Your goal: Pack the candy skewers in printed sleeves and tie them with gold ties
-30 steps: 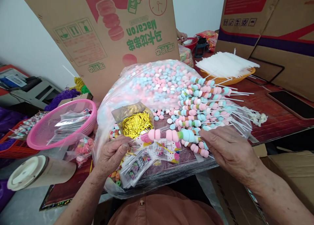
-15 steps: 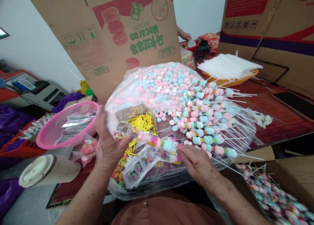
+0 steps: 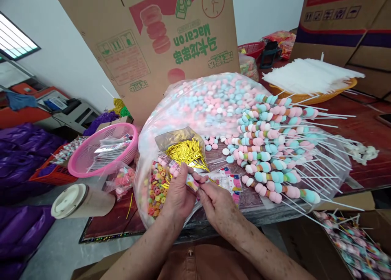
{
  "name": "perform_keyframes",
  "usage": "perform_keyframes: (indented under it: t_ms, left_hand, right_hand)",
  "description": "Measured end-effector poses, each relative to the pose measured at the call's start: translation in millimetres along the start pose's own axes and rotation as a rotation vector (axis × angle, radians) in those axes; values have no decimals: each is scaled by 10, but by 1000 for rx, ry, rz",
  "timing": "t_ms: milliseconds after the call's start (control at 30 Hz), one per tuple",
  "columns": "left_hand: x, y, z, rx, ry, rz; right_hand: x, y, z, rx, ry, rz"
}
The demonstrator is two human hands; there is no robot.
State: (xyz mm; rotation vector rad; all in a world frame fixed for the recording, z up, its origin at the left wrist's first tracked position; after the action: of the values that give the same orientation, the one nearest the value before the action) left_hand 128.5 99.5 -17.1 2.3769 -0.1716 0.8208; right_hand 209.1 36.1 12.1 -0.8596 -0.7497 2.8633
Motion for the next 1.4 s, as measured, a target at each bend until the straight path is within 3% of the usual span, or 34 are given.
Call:
perform_keyframes:
  t_ms: [100, 167, 233, 300, 367, 433, 467, 500, 533, 600, 667, 733, 867, 967, 1100, 1267, 1400]
  left_hand:
    - [-139, -62, -8, 30, 50, -68]
    - [-161, -93, 118, 3, 0, -78]
    - [-150, -62, 300, -50, -164, -59]
    - [-141, 77, 340, -29, -433, -16]
    - [-67, 316, 207, 53, -846, 116]
    - [21, 603, 100, 48, -1302, 409]
    - [41, 717, -74, 135, -1444, 489]
    - [50, 764, -391, 335, -1526, 411]
    - [43, 797, -776, 599, -1565, 208]
    - [-3, 726, -1083, 782, -1750, -23]
    - [-53, 522, -949, 696, -1892, 43]
    - [-147, 344, -643, 498, -1894, 187]
    - [-264, 270, -223, 328, -1590, 308]
    - [-332, 271, -109, 272, -1364, 292]
    - [-475, 208, -5, 111, -1172, 181]
    - [-470, 242, 69, 104, -1288, 202]
    - [-516, 277, 231, -237, -1148, 348]
  right_hand:
    - [100, 72, -50, -2, 94, 76]
    - [163, 93, -85, 25, 138, 88]
    - [208, 82, -123, 60, 131, 73]
    - [213, 60, -162, 79, 70, 63]
    - [146, 55, -220, 100, -19, 60]
    - [53, 71, -277, 125, -107, 101]
    - [10, 81, -296, 138, -141, 140]
    - [-26, 88, -301, 143, -168, 184]
    - [-54, 88, -294, 143, -192, 227]
    - [-93, 66, -250, 126, -224, 294]
    - [-104, 25, -201, 103, -212, 344]
    - [-97, -29, -157, 58, -156, 382]
    - [-41, -132, -158, -27, -39, 429]
    - [7, -182, -303, 68, -104, 349]
    - [201, -106, -440, 265, -409, 166]
    - [471, 6, -209, 107, -307, 137]
    - [407, -4, -89, 14, -159, 26]
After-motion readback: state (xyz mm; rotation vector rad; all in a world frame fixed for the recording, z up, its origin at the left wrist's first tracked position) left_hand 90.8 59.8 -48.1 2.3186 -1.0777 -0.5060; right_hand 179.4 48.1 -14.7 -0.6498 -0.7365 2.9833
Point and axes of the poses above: each hand's wrist, its own y-axis away from the middle knuckle, its own x-axis out of the palm, z = x × y, the point moved 9 cm from there along -y, towards the middle knuckle, and after that the axes turned 12 degrees about -x, right-handed, at the moved point
